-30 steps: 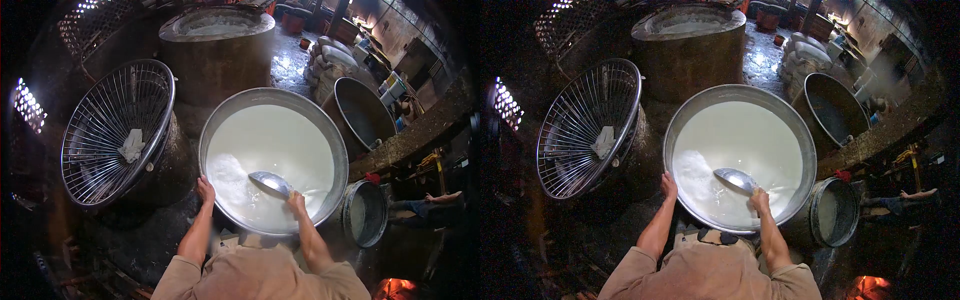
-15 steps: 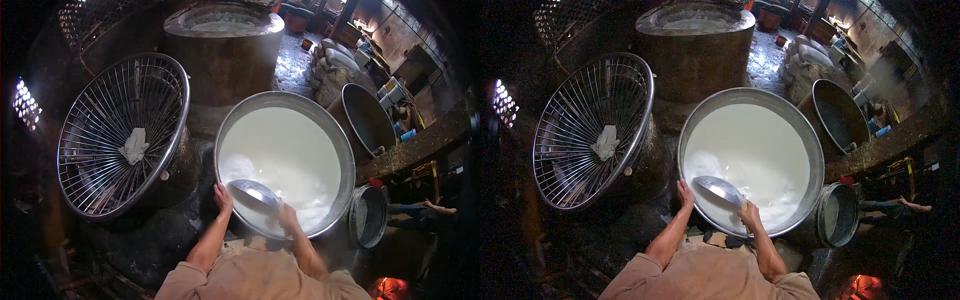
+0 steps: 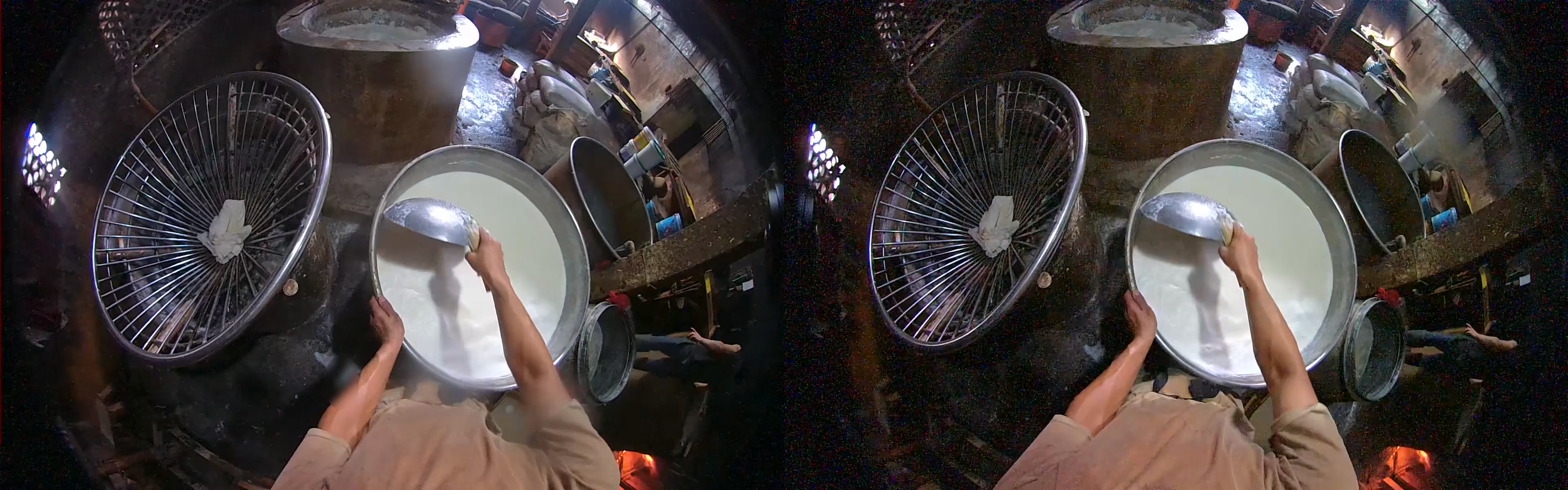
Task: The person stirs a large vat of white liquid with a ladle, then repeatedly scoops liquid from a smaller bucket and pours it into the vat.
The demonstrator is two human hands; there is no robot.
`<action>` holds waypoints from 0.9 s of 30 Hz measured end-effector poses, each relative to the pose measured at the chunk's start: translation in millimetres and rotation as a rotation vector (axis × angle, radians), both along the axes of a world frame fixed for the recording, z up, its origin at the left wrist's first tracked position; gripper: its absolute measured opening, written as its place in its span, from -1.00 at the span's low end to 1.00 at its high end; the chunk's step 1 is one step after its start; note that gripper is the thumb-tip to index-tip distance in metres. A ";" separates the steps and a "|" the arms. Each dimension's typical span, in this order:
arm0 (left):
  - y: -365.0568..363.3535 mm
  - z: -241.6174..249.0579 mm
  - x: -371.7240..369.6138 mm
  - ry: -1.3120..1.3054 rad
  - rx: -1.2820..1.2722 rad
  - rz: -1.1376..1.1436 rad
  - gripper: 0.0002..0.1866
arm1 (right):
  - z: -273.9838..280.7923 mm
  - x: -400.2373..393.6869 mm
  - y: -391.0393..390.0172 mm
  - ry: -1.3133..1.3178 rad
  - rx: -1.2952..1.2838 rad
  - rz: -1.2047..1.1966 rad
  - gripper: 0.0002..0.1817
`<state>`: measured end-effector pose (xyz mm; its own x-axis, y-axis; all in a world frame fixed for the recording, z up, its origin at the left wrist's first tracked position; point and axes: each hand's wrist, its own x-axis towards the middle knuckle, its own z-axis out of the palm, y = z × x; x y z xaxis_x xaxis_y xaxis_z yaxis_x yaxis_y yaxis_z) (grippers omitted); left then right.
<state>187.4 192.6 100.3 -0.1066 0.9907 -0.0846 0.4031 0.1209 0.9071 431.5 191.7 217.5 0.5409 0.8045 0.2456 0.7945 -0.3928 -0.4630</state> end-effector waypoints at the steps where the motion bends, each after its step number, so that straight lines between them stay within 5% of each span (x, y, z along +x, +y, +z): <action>1: 0.6 -3.7 0.1 0.040 0.001 -0.008 -0.58 | 1.3 1.6 12.6 0.127 -0.127 -0.058 -0.59; 5: 2.3 5.0 -0.1 0.088 -0.054 -0.032 -0.58 | 2.0 -3.0 16.2 0.353 -0.386 -0.140 -0.75; 13: 3.1 12.1 -1.0 0.111 -0.069 -0.049 -0.58 | -63.8 7.6 -48.3 0.272 -0.467 -0.048 -0.83; 22: 3.0 11.7 -1.6 0.125 0.052 0.000 -0.61 | -95.0 7.8 -157.8 0.064 -0.496 0.030 -0.78; 27: 1.2 9.6 -2.8 0.184 0.112 0.014 -0.59 | -105.9 17.9 -219.5 0.261 -0.563 -0.155 -0.75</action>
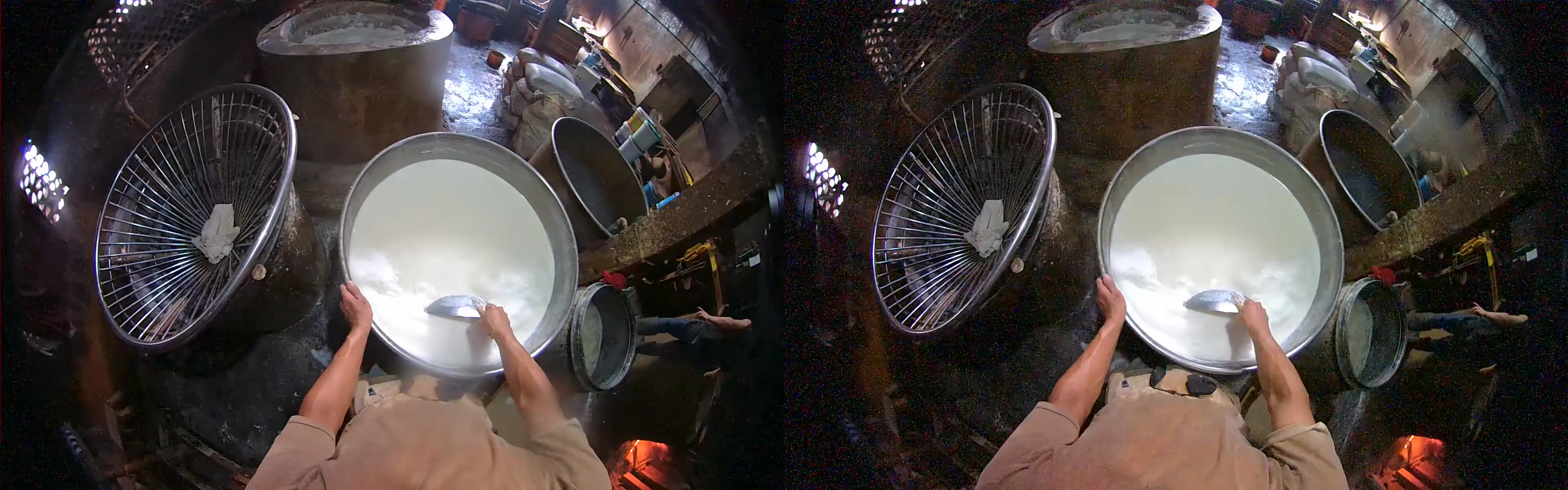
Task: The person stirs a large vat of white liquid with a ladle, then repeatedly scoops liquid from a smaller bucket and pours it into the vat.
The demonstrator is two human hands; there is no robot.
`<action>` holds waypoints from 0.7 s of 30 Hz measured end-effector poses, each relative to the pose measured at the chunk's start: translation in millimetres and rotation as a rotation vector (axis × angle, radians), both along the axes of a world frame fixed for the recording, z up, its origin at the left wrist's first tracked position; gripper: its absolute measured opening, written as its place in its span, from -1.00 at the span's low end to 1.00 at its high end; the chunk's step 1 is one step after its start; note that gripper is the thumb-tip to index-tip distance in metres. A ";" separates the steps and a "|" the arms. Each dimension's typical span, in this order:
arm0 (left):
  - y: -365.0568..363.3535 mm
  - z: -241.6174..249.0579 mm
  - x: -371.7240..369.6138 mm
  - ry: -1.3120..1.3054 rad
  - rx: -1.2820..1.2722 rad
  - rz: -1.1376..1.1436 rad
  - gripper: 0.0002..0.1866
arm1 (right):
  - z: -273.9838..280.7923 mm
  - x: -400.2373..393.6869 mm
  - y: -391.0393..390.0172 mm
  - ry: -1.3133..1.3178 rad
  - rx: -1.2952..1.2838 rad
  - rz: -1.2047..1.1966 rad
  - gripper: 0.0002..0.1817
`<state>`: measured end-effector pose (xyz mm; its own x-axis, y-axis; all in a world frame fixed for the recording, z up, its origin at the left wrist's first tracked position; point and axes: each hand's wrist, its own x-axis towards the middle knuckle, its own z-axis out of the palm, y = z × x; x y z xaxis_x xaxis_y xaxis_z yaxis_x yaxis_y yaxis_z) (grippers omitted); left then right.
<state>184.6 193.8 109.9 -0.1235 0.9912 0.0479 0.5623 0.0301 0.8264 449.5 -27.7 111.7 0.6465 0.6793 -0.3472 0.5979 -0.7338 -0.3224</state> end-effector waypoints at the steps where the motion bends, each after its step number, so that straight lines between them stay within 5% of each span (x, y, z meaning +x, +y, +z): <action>1: 0.2 3.3 -0.5 0.005 -0.005 -0.005 -0.59 | 6.5 -0.4 -7.3 0.003 -0.026 -0.030 -0.75; 13: 3.0 2.3 -4.2 0.091 -0.002 -0.031 -0.61 | 129.1 48.2 -111.6 -0.010 -0.062 0.016 -0.66; 21: 6.6 -0.8 -5.8 0.120 0.039 -0.003 -0.60 | 201.3 117.9 -115.1 0.092 0.250 -0.128 -0.59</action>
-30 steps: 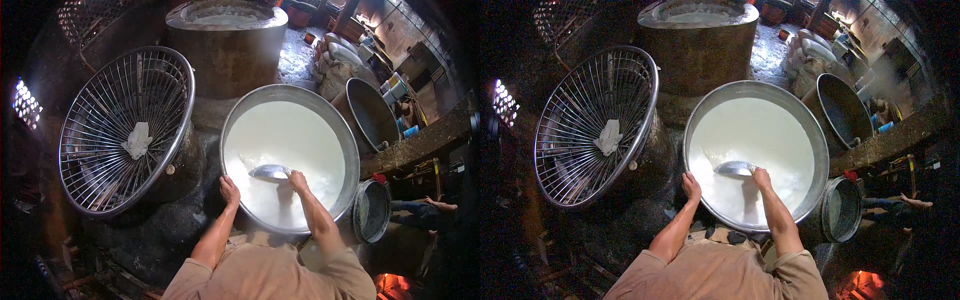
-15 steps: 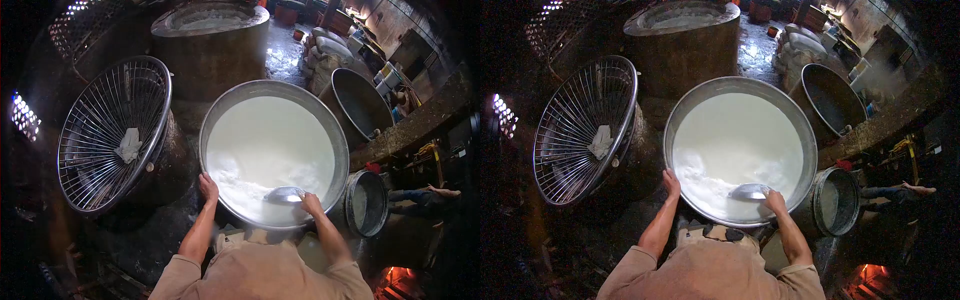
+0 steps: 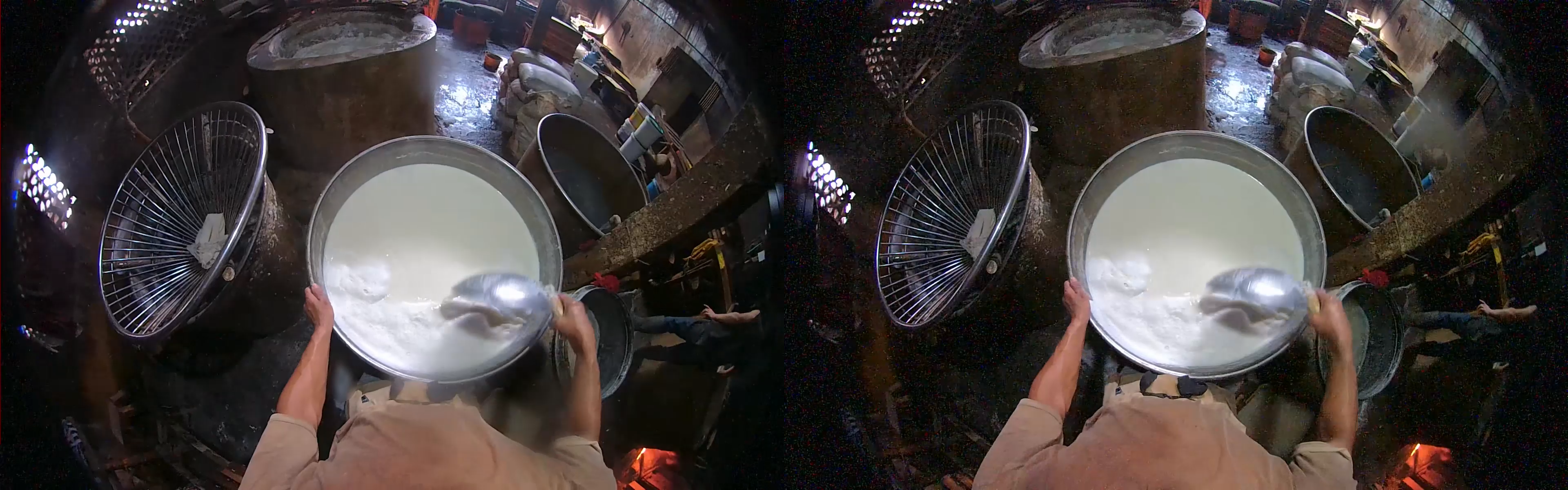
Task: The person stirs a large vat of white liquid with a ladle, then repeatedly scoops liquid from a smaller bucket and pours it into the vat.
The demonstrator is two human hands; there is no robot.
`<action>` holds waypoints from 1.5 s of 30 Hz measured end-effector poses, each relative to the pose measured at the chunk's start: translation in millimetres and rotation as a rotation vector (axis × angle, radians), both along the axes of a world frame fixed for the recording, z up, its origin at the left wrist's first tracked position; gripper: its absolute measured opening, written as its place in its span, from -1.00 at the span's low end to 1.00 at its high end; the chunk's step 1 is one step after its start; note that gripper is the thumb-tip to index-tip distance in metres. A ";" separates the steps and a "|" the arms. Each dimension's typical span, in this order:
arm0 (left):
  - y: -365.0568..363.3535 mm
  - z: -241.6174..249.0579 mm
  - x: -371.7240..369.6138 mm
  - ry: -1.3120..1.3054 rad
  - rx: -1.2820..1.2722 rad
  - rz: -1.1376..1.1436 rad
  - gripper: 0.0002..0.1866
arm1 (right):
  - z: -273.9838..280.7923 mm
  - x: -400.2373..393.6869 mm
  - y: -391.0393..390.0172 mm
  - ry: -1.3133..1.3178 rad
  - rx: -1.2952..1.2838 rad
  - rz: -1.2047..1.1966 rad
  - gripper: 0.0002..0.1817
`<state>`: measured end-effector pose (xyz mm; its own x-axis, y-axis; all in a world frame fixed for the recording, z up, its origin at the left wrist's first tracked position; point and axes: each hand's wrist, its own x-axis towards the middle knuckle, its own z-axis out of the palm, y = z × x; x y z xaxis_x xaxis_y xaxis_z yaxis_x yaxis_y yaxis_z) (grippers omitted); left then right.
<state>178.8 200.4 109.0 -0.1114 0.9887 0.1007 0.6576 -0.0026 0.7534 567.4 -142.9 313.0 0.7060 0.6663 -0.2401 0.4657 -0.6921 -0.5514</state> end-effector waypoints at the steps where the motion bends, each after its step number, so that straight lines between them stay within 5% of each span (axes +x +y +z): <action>1: -0.4 2.1 1.0 0.008 -0.006 0.010 -0.60 | -6.4 7.5 7.4 0.001 0.001 -0.001 -0.59; 3: -0.8 6.9 1.1 0.015 -0.020 -0.001 -0.60 | -44.4 25.6 29.5 -0.283 0.242 -0.090 -0.53; 6: -1.4 6.5 0.7 0.030 -0.050 -0.006 -0.59 | -101.8 57.5 55.9 -0.378 0.140 -0.157 -0.55; 8: -0.2 8.8 0.5 0.038 -0.064 0.001 -0.59 | -119.4 63.2 68.5 -0.129 0.056 -0.204 -0.58; 17: -1.5 6.3 0.7 0.015 -0.056 -0.011 -0.60 | -186.4 -2.1 82.8 0.035 0.045 -0.152 -0.73; 30: -5.3 14.4 2.8 -0.042 -0.109 -0.003 -0.63 | -200.3 -145.1 112.0 0.225 0.016 -0.141 -0.67; 34: -3.8 5.8 3.0 -0.074 -0.113 -0.003 -0.65 | -170.1 -183.6 124.6 0.153 0.078 -0.035 -0.68; 45: -8.8 8.7 4.3 -0.188 -0.199 -0.037 -0.70 | -91.5 -229.2 162.3 0.629 0.160 -0.144 -0.57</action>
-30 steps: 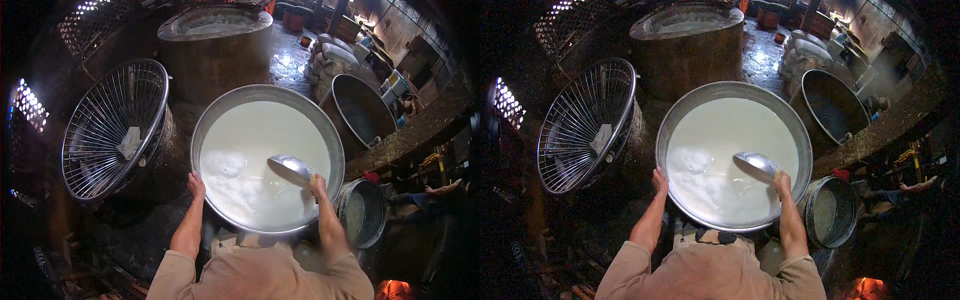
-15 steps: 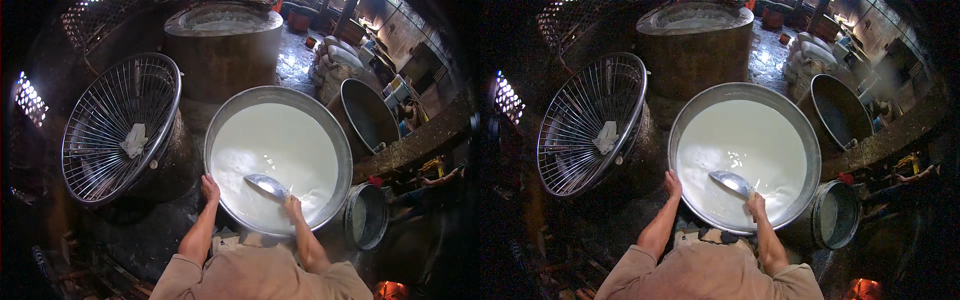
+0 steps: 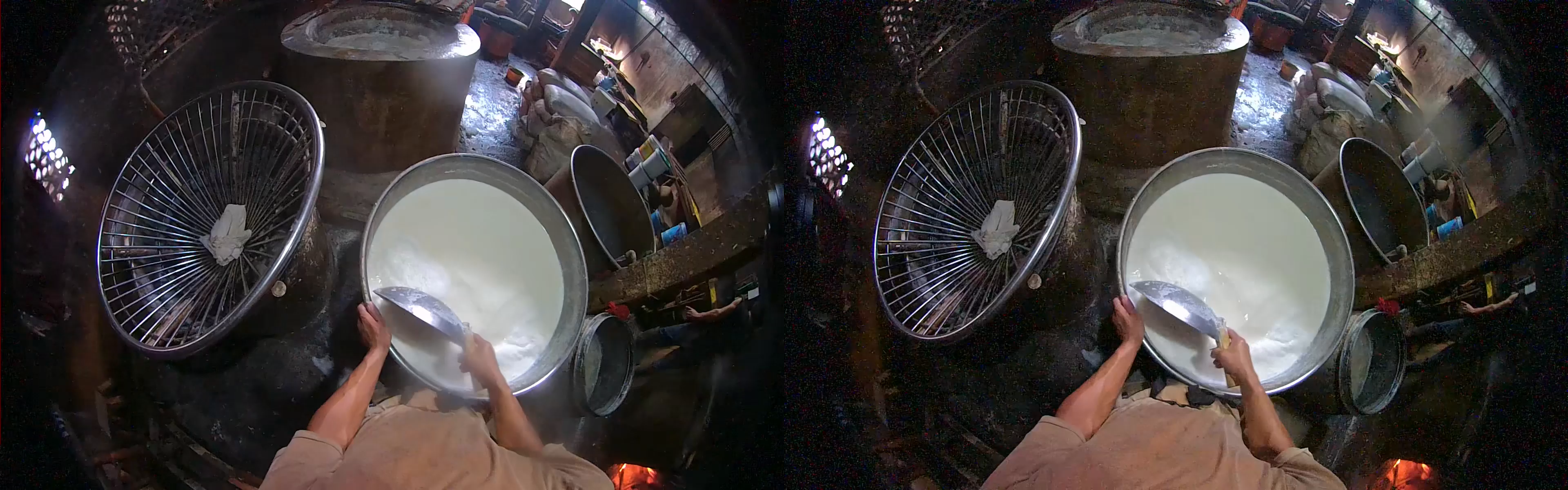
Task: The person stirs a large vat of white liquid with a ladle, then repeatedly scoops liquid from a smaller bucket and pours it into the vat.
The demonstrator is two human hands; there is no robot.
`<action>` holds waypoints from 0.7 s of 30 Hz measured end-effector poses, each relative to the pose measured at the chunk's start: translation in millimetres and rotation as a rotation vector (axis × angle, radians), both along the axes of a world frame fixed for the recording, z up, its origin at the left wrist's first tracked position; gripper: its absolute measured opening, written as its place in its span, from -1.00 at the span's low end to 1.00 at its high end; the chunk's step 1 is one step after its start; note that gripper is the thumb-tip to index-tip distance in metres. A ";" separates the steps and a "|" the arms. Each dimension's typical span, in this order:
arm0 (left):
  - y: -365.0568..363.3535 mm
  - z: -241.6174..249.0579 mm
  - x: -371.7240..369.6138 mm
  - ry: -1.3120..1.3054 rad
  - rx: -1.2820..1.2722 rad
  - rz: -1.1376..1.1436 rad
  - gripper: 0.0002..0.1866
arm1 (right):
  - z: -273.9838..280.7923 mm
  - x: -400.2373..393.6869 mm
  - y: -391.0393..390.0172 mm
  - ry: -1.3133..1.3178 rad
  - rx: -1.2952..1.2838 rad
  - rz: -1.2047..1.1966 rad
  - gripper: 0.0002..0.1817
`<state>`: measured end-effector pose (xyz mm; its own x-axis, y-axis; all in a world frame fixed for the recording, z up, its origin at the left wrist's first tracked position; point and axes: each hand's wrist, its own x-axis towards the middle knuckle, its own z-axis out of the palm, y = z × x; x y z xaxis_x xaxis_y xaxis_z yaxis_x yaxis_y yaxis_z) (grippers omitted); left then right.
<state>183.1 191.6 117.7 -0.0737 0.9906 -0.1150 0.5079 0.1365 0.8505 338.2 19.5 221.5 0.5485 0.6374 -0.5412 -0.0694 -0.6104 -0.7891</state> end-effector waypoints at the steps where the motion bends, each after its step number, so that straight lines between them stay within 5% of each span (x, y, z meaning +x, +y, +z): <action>1: -0.3 -0.5 -0.3 0.001 -0.031 -0.003 -0.70 | 11.4 4.7 5.0 -0.012 0.009 0.034 -0.52; 5: -2.7 1.3 1.9 0.026 -0.021 0.038 -0.68 | 56.1 33.6 44.3 -0.164 0.031 0.100 -0.45; 11: -0.4 2.2 0.1 0.004 0.036 -0.003 -0.69 | 24.8 91.0 149.6 -0.955 0.105 0.286 -0.45; 13: 0.1 -1.3 2.0 0.030 0.081 0.018 -0.69 | 7.3 99.6 175.4 -0.968 -0.093 0.349 -0.56; 21: 1.4 -4.9 2.8 0.066 0.092 0.003 -0.68 | -54.9 104.3 166.0 -0.893 -0.177 0.370 -0.77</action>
<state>185.9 193.0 112.8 -0.0809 0.9966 -0.0179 0.5630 0.0605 0.8243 442.4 185.4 166.6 0.5849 0.8008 -0.1291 0.7274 -0.5883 -0.3532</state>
